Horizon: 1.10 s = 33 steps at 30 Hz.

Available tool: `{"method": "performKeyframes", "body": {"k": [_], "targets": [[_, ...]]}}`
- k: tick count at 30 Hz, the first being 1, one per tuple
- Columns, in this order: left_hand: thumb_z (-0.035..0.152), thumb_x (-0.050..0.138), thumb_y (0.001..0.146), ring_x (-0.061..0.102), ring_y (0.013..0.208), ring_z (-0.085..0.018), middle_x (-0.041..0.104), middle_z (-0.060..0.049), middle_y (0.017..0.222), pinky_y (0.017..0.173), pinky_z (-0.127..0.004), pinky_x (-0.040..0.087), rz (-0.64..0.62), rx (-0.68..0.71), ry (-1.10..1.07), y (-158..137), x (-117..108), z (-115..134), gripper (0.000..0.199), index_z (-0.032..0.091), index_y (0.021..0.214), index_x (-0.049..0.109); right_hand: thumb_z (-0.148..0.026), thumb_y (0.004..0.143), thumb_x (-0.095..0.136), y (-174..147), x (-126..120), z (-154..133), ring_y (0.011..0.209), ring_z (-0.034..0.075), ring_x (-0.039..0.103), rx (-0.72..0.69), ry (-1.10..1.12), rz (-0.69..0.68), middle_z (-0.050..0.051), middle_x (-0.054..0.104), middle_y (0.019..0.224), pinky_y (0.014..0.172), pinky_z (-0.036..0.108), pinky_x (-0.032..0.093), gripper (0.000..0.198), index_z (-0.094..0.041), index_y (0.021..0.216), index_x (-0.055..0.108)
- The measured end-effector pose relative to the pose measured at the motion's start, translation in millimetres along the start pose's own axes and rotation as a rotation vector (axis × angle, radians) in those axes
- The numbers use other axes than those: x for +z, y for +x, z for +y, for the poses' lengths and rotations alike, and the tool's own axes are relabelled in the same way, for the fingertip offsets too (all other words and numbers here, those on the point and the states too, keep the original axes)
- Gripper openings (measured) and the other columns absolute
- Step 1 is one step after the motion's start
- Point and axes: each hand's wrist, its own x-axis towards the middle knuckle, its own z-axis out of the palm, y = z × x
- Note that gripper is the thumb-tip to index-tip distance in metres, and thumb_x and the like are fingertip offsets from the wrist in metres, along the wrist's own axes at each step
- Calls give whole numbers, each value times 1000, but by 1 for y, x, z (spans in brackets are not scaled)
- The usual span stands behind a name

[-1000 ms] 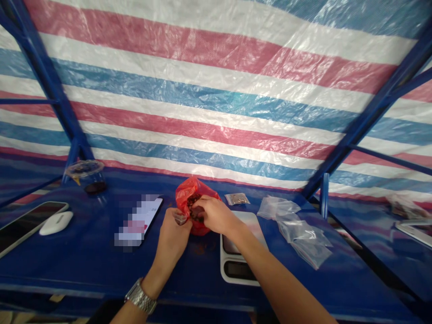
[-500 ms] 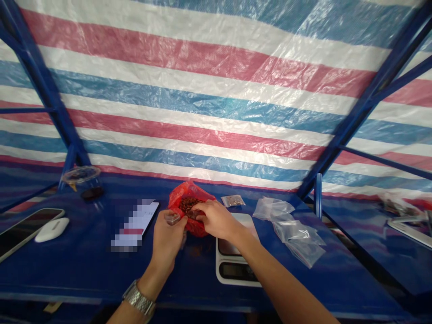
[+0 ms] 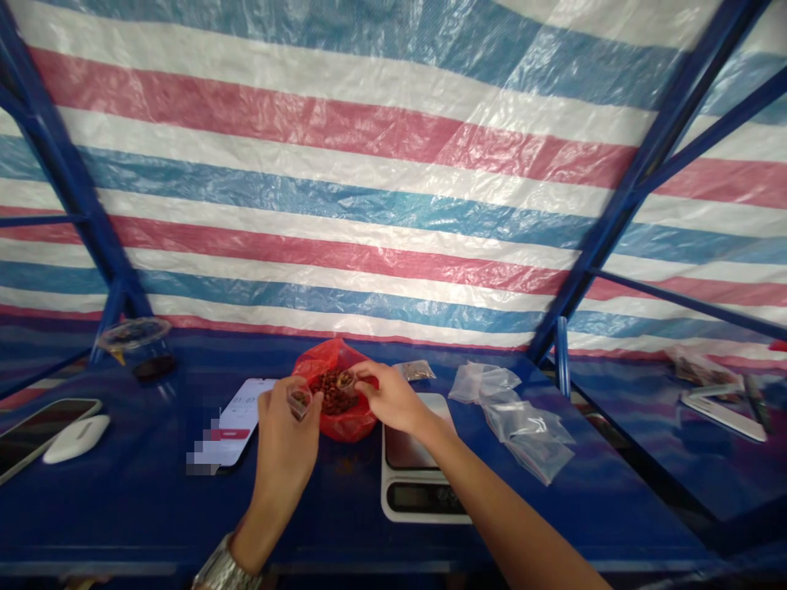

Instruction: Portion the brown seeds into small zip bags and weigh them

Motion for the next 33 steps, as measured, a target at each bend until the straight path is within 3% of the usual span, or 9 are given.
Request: {"method": "performKeyframes", "body": {"k": [5, 9, 14, 17, 21, 26, 31, 33], "targets": [[40, 62, 89, 65, 83, -26, 67, -4, 92, 80, -40, 52, -111, 18, 13, 0, 8, 15, 33, 22, 117, 60, -12, 96, 60, -2, -18, -18, 109, 20, 74, -85, 122, 106, 6, 79, 118, 102, 36, 55, 28, -20, 120, 71], [35, 65, 87, 67, 83, -25, 70, -4, 94, 79, -38, 53, -168, -38, -41, 2, 23, 28, 27, 22, 110, 62, -13, 97, 64, -7, -34, -44, 116, 21, 69, -247, -168, 169, 4, 76, 124, 105, 38, 51, 30, -26, 123, 71], [35, 65, 89, 70, 102, -30, 72, -11, 113, 89, -43, 53, -160, -32, -136, 1, 37, 36, 33, 20, 118, 61, -5, 98, 56, -14, -42, -61, 119, 23, 65, -411, -542, 72, 6, 72, 131, 106, 40, 49, 38, -24, 127, 70], [30, 63, 90, 71, 100, -28, 72, -11, 112, 88, -41, 54, -186, -25, -214, -1, 42, 39, 27, 20, 115, 61, 3, 94, 52, -16, -42, -63, 119, 23, 64, -462, -642, 14, 5, 69, 135, 106, 40, 50, 51, -26, 132, 68], [29, 64, 89, 71, 94, -25, 72, -7, 106, 84, -37, 56, -197, -32, -258, 0, 44, 38, 27, 21, 114, 60, -2, 97, 53, -15, -41, -61, 117, 24, 65, -437, -645, 76, 7, 69, 134, 104, 40, 51, 45, -26, 133, 69], [37, 69, 86, 70, 92, -24, 69, -4, 101, 86, -37, 55, -120, -29, -226, 10, 36, 25, 39, 22, 119, 56, -18, 103, 59, -8, -36, -52, 121, 27, 65, -286, -569, 198, 10, 70, 131, 107, 45, 48, 32, -25, 133, 69], [39, 70, 85, 66, 81, -20, 64, -1, 95, 77, -32, 54, -20, -25, -201, 19, 16, 21, 50, 23, 129, 52, -24, 102, 64, -1, -17, -46, 116, 29, 67, -176, -585, 26, 12, 74, 123, 105, 46, 48, 27, -21, 128, 70], [35, 69, 85, 65, 84, -20, 63, -2, 101, 79, -33, 55, -19, -9, -218, 19, 12, 22, 54, 22, 134, 50, -25, 103, 63, -3, -12, -51, 122, 28, 65, -192, -492, 41, 12, 71, 130, 108, 45, 47, 30, -21, 132, 67]]}}
